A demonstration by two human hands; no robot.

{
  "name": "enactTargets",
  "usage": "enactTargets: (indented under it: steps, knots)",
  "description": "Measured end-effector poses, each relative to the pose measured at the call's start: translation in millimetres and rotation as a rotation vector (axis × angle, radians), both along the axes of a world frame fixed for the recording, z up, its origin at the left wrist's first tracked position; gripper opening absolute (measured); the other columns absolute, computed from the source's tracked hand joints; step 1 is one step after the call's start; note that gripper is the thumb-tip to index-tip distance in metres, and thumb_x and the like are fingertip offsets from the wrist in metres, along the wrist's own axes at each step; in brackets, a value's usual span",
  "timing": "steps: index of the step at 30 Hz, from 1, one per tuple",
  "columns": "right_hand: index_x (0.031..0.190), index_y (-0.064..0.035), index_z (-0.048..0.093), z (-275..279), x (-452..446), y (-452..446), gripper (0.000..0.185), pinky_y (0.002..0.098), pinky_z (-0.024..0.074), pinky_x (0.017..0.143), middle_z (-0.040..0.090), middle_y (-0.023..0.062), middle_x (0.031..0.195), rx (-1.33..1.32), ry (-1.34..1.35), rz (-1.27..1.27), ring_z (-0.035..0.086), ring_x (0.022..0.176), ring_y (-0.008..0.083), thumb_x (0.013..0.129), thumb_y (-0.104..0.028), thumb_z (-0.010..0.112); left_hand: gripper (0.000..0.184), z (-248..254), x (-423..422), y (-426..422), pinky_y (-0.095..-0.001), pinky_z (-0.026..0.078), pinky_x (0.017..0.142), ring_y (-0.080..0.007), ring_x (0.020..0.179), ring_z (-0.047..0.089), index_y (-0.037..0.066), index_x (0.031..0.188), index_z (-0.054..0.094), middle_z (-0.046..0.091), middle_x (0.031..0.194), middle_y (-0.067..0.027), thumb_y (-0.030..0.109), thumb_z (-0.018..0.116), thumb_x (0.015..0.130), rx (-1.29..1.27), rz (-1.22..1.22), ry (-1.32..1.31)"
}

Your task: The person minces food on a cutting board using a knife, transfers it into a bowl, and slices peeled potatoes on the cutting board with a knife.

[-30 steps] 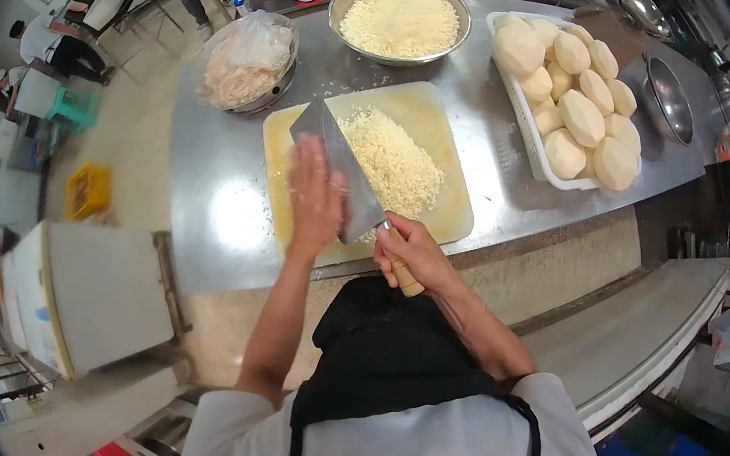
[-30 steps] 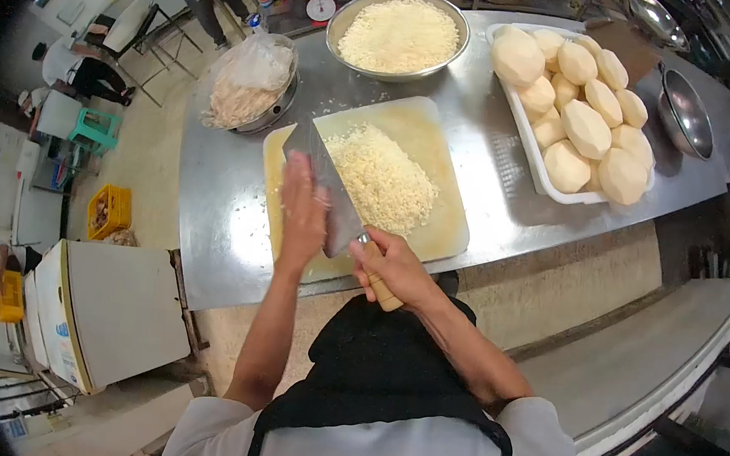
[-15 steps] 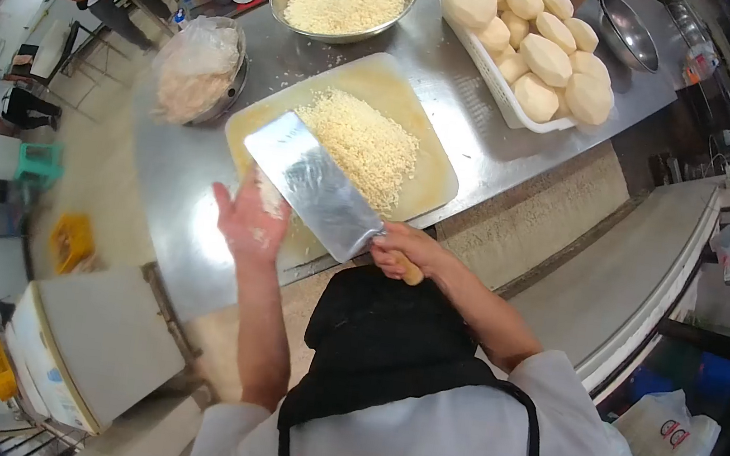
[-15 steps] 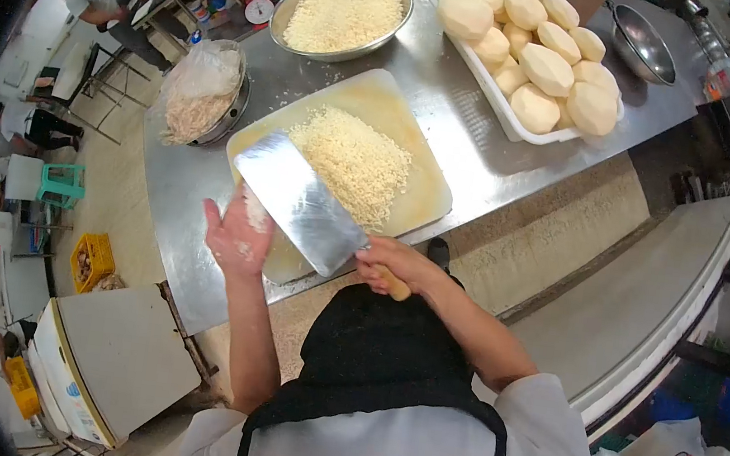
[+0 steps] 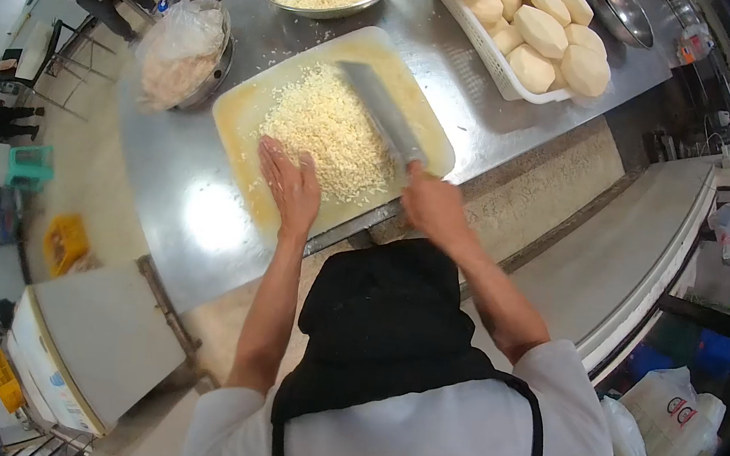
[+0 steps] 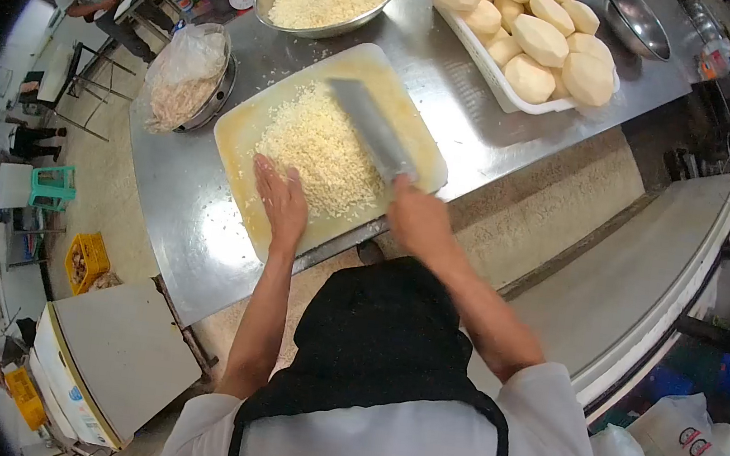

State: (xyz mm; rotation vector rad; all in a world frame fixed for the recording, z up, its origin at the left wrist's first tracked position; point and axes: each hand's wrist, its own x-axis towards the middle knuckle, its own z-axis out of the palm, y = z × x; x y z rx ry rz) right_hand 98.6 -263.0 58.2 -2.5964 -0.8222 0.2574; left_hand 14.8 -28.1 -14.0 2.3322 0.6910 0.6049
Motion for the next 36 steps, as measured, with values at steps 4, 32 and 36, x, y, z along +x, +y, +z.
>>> enactTargets:
  steps: [4,32,36]
  knots:
    - [0.119,0.0019,0.061,-3.7,9.8,-15.1,0.035,0.0518,0.0553,0.063,0.070,0.0256,0.079,0.216,0.136,0.026,0.072,0.070,0.0411,0.092,-0.019,0.067,0.095,20.4,-12.2,-44.9,-0.0666,0.000,0.124,-0.0542,0.157,0.000,0.006,0.168,0.010,-0.001,0.172,-0.0294,0.051,0.061,0.101,0.283,-0.399,-0.026]
    - [0.108,-0.0017,0.058,25.0,-35.4,-26.8,0.019,0.0286,0.0465,0.056,0.059,0.0034,0.073,0.818,1.130,-0.282,0.057,0.058,0.0118,0.099,-0.017,0.063,0.075,69.2,74.1,-96.2,-0.0564,0.034,0.112,-0.0449,0.132,0.043,0.001,0.144,0.056,0.047,0.145,-0.0269,0.023,0.086,0.079,0.098,-0.141,-0.285]
    - [0.107,-0.0027,0.057,56.6,-27.2,-37.6,0.019,0.0282,0.0473,0.057,0.059,0.0036,0.075,0.828,1.175,-0.263,0.058,0.059,0.0121,0.100,-0.018,0.065,0.075,99.8,79.1,-104.3,-0.0570,0.034,0.111,-0.0462,0.131,0.043,0.001,0.144,0.056,0.047,0.146,-0.0279,0.022,0.086,0.079,0.082,-0.139,-0.306]
